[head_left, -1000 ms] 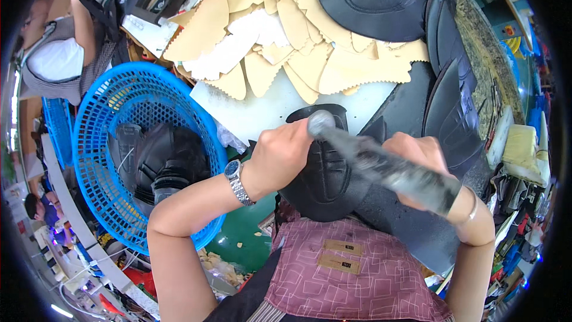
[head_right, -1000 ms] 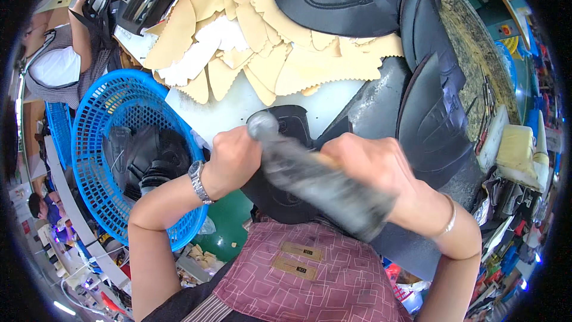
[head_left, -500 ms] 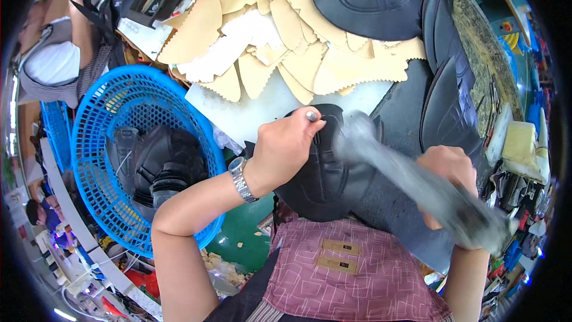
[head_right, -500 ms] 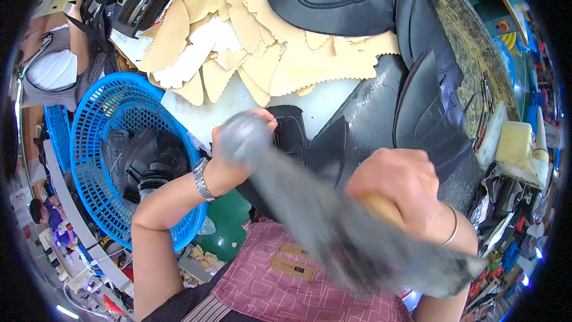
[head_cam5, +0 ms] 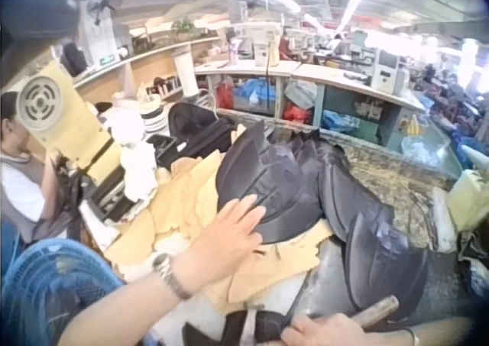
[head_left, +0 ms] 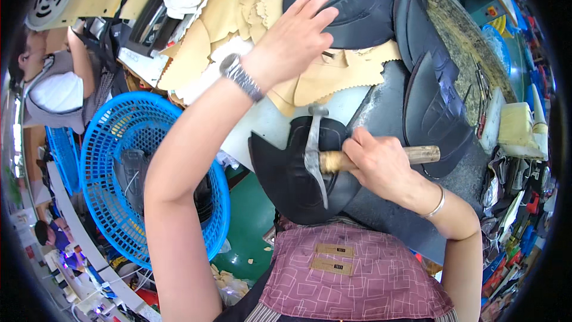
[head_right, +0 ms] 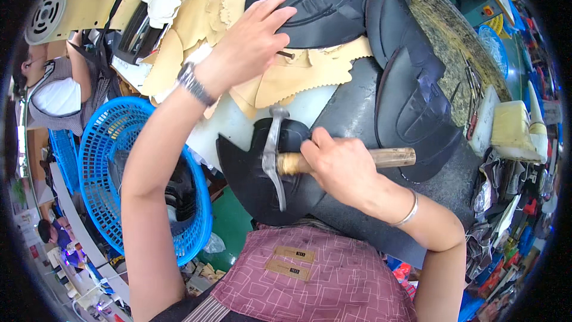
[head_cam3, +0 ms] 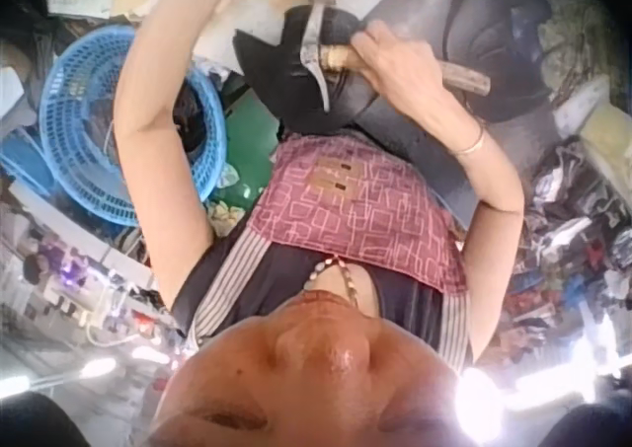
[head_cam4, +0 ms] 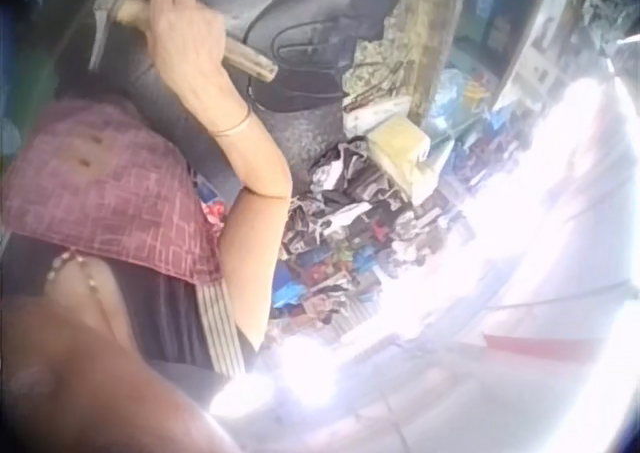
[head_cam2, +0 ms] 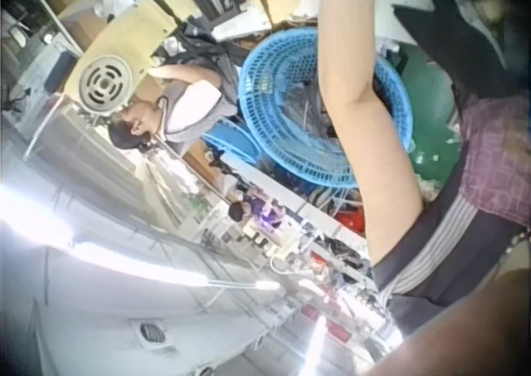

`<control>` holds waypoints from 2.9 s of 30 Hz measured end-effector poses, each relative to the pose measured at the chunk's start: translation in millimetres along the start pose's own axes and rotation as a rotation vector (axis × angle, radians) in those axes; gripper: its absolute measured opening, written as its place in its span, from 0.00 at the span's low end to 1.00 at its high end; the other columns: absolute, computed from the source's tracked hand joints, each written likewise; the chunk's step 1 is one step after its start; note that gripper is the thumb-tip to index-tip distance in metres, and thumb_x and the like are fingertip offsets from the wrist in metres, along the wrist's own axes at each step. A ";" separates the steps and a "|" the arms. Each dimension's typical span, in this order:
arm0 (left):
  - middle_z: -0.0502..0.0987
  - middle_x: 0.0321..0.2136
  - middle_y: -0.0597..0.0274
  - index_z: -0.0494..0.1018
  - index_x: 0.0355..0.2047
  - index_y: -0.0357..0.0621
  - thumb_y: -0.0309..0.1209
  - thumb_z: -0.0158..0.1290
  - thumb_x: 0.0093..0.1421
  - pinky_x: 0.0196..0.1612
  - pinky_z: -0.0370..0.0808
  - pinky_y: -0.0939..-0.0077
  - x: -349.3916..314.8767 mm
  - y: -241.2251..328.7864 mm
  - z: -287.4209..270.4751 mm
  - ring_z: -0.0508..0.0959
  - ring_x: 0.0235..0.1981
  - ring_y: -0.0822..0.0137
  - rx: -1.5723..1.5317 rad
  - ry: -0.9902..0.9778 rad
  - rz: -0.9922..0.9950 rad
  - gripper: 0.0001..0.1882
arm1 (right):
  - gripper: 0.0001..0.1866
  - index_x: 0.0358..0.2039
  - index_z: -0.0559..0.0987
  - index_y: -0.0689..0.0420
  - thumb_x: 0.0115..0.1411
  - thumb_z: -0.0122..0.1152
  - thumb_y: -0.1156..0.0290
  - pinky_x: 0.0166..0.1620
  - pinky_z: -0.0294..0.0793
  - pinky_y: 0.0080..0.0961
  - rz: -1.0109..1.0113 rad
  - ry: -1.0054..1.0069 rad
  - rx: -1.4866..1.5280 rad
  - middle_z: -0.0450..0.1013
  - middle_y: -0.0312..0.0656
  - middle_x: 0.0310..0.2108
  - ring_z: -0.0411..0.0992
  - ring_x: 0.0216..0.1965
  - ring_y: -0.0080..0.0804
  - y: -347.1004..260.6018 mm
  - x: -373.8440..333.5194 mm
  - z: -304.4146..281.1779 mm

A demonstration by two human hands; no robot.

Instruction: Using a punch tool and a shoe hammer to create holes or indentations in black leather shoe components.

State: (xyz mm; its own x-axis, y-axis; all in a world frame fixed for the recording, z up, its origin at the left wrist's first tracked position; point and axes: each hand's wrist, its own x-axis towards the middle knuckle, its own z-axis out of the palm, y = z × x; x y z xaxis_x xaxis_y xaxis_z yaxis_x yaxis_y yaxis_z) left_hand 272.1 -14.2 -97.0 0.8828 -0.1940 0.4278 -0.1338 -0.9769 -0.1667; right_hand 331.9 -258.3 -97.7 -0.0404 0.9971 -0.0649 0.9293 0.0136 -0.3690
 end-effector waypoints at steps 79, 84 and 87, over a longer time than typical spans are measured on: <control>0.68 0.21 0.64 0.64 0.24 0.44 0.24 0.51 0.44 0.30 0.73 0.71 23.0 -37.2 -14.1 0.72 0.27 0.61 -0.078 -0.057 -0.053 0.07 | 0.08 0.28 0.72 0.59 0.48 0.62 0.73 0.30 0.66 0.24 0.771 0.507 -0.111 0.67 0.42 0.26 0.67 0.27 0.37 129.1 -118.8 -51.6; 0.65 0.17 0.64 0.64 0.20 0.45 0.29 0.48 0.47 0.16 0.67 0.77 -13.4 94.8 -107.5 0.70 0.17 0.73 -0.340 -0.400 0.063 0.04 | 0.21 0.45 0.74 0.51 0.47 0.61 0.76 0.43 0.70 0.28 0.819 0.484 -0.336 0.68 0.40 0.44 0.71 0.41 0.40 130.2 -114.2 -43.3; 0.65 0.18 0.61 0.63 0.18 0.42 0.28 0.49 0.46 0.17 0.70 0.74 -58.2 150.3 -106.0 0.71 0.17 0.68 -0.598 -0.597 -0.007 0.06 | 0.13 0.37 0.75 0.63 0.48 0.60 0.76 0.39 0.68 0.21 0.493 0.664 -0.126 0.70 0.41 0.33 0.70 0.35 0.30 105.6 -91.8 -53.2</control>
State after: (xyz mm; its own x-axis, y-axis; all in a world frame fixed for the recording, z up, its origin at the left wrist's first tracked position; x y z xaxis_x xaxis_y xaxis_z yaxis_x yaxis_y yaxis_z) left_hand 152.9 -159.2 -52.7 0.9517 -0.2723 -0.1420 -0.1952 -0.8934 0.4047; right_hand 453.2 -344.4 -81.4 0.5695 0.7274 0.3828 0.8195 -0.4669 -0.3322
